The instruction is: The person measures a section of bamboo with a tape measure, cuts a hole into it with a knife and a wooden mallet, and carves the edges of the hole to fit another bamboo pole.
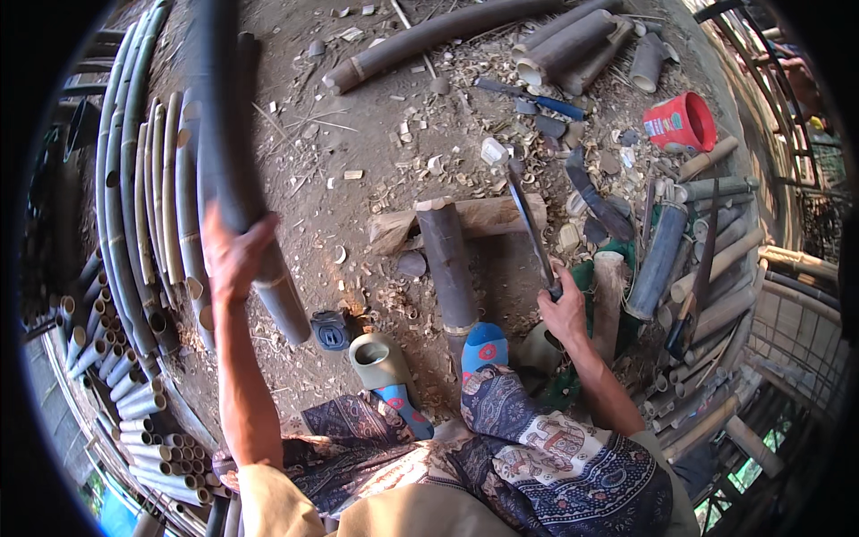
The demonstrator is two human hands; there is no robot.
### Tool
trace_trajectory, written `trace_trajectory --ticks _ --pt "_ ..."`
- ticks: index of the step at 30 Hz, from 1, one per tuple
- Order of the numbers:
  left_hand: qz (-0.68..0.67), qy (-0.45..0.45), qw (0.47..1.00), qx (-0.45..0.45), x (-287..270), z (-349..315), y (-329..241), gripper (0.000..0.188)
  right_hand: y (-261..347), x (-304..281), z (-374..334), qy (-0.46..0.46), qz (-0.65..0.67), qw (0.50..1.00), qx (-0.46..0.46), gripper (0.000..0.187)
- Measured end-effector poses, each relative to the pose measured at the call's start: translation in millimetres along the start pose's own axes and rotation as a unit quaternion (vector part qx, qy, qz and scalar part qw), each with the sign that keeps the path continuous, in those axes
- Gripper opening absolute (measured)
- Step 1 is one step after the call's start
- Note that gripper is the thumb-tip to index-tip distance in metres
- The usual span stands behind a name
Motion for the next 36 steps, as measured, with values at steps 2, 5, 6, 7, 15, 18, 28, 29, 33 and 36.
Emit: trace_trajectory --ticks 2,5,6,7,15,18,28,29,33,36 --pt "-0.263 -0.035 0.962 0.069 -25 -25 -43 0.051 6 -20 -10 -0.031 0.028 0.999 -0.016 0.047" --pt "-0.461 -0.057 0.863 0.199 -46 -69 -75 0.065 4 -33 -10 -0.048 0.131 0.990 -0.008 0.043" --pt "-0.496 -0.060 0.829 0.249 -42 -85 -87 0.064 4 -38 -10 -0.062 0.157 0.985 -0.018 0.043" --pt "-0.501 -0.058 0.814 0.288 -38 -101 -95 0.066 8 -39 -8 -0.071 0.154 0.985 -0.028 0.043" --pt "-0.433 -0.094 0.837 0.321 8 -153 -113 0.072 18 -44 -8 -0.054 0.215 0.975 0.021 0.044" --pt "-0.407 -0.116 0.844 0.328 7 -154 -112 0.076 15 -47 -6 -0.047 0.182 0.982 0.018 0.043" --pt "-0.416 -0.135 0.848 0.301 6 -154 -105 0.080 10 -49 1 -0.028 0.185 0.982 -0.031 0.041" --pt "-0.417 -0.138 0.847 0.298 5 -155 -104 0.080 10 -49 1 -0.023 0.174 0.984 -0.037 0.042" --pt "-0.437 -0.112 0.839 0.303 5 -153 -104 0.077 11 -57 2 -0.033 0.128 0.991 -0.010 0.042" --pt "-0.432 -0.116 0.842 0.303 4 -151 -105 0.077 12 -59 2 -0.028 0.118 0.993 -0.012 0.042"
Point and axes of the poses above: each hand's wrist, its own z-axis towards the middle knuckle, its own x-axis out of the palm, y = z × x, the point moved 6 cm from there along z, towards the middle knuckle, and after that the axes turned 13 degrees about z, right-handed, at the moved point
